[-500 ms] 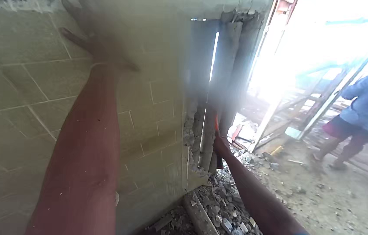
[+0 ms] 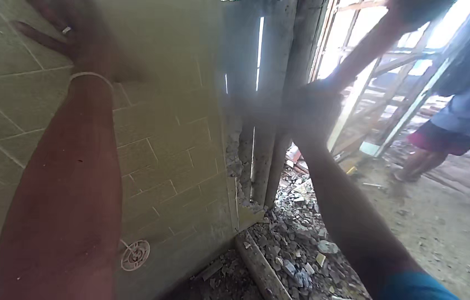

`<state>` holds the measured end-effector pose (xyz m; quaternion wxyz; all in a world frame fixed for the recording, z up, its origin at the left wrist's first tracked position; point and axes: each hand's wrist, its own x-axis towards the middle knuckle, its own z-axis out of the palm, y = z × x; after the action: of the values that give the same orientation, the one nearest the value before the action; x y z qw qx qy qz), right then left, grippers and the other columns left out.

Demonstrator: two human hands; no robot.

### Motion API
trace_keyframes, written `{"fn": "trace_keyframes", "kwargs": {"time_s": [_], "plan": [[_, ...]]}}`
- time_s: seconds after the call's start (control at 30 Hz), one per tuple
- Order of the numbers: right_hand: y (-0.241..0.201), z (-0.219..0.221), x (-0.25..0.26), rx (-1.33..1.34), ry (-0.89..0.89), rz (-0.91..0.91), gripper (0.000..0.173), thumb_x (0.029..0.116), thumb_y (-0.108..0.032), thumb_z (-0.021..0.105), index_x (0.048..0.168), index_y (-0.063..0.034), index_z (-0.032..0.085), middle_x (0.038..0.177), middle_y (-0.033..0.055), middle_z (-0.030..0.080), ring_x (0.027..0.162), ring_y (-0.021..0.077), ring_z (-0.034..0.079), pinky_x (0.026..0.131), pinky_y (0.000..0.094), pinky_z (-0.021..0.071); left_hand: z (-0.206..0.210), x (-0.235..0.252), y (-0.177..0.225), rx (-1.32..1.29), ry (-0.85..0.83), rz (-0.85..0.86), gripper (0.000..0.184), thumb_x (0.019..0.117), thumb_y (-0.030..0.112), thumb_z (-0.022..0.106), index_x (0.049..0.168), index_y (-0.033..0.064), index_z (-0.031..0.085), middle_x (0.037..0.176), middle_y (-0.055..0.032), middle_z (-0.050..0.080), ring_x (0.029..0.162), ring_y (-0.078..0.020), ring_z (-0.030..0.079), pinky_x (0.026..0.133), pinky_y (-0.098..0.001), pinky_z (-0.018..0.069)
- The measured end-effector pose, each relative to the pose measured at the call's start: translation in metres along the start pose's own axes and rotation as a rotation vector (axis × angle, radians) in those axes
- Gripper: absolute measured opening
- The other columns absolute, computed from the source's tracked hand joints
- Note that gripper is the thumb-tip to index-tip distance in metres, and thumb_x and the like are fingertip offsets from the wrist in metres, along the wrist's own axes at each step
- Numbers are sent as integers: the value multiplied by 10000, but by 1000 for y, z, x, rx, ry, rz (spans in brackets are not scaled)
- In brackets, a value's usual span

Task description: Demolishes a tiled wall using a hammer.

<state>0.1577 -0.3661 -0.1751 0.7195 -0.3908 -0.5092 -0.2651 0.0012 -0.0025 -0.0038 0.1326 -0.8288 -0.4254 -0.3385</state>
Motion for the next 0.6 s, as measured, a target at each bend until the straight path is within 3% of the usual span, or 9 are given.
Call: {"fn": "trace_keyframes", "kwargs": {"time_s": [0.1,0.17,0.2,0.23,0.27,0.3,0.37,0.47,0.6], "plan": [[11,14,-6,198,31,-68,613,900,-819,484,896,-219,612,692,-65,611,558,81,585,491,274,520,-6,-4,3,-57,77,-10,1625,410,589,978,1659,146,38,1698,-221,-167,1534,-505,-186,1022,-910,-105],[59,9,-59,54,15,17,488,935,-676,590,943,-190,628,772,-53,646,668,83,630,610,288,567,-4,-5,1,-68,104,7,1676,396,610,972,1660,186,-43,1674,-198,-271,1513,-497,-259,1001,-918,-118],[86,6,-92,-134,-29,128,384,978,-488,578,945,-110,632,774,-25,635,690,92,623,637,300,562,-2,-3,-1,-55,119,10,1688,382,641,960,1660,195,-50,1672,-198,-278,1510,-505,-258,1000,-924,-105],[110,6,-122,-358,-87,302,428,1012,-423,505,933,-29,653,713,21,615,634,125,598,594,344,538,-1,-1,-3,-51,132,6,1705,363,671,949,1659,209,-58,1675,-197,-271,1513,-508,-248,1000,-929,-91],[131,6,-152,-497,-172,528,580,1062,-519,377,918,-30,656,671,35,593,591,151,585,567,382,534,-1,-3,-3,-62,131,5,1702,368,669,952,1659,224,-63,1678,-189,-269,1516,-503,-246,1004,-930,-88],[142,4,-173,-571,-245,797,689,1079,-592,295,938,-36,677,699,74,602,625,211,602,617,454,539,-1,-6,-2,-78,133,7,1696,367,655,960,1660,245,-57,1681,-177,-270,1521,-489,-245,1007,-929,-85],[142,7,-188,-637,-281,1081,754,1063,-653,243,875,-63,674,695,86,590,644,246,605,641,496,523,-2,-10,1,-119,151,4,1709,344,612,982,1660,277,-54,1687,-140,-274,1533,-455,-246,1014,-925,-84],[121,5,-189,-599,-275,1195,778,1025,-724,279,846,-75,668,677,77,562,611,241,568,605,487,500,-12,-11,3,-99,164,-5,1737,328,624,985,1658,256,-71,1679,-167,-280,1529,-479,-233,1019,-924,-48],[86,-1,-162,-524,-309,1046,726,1036,-693,313,811,-92,651,639,32,534,562,182,534,557,423,478,-11,-13,5,-107,143,-5,1736,333,577,1002,1655,275,-81,1673,-168,-294,1534,-471,-226,1023,-923,-51]]}}
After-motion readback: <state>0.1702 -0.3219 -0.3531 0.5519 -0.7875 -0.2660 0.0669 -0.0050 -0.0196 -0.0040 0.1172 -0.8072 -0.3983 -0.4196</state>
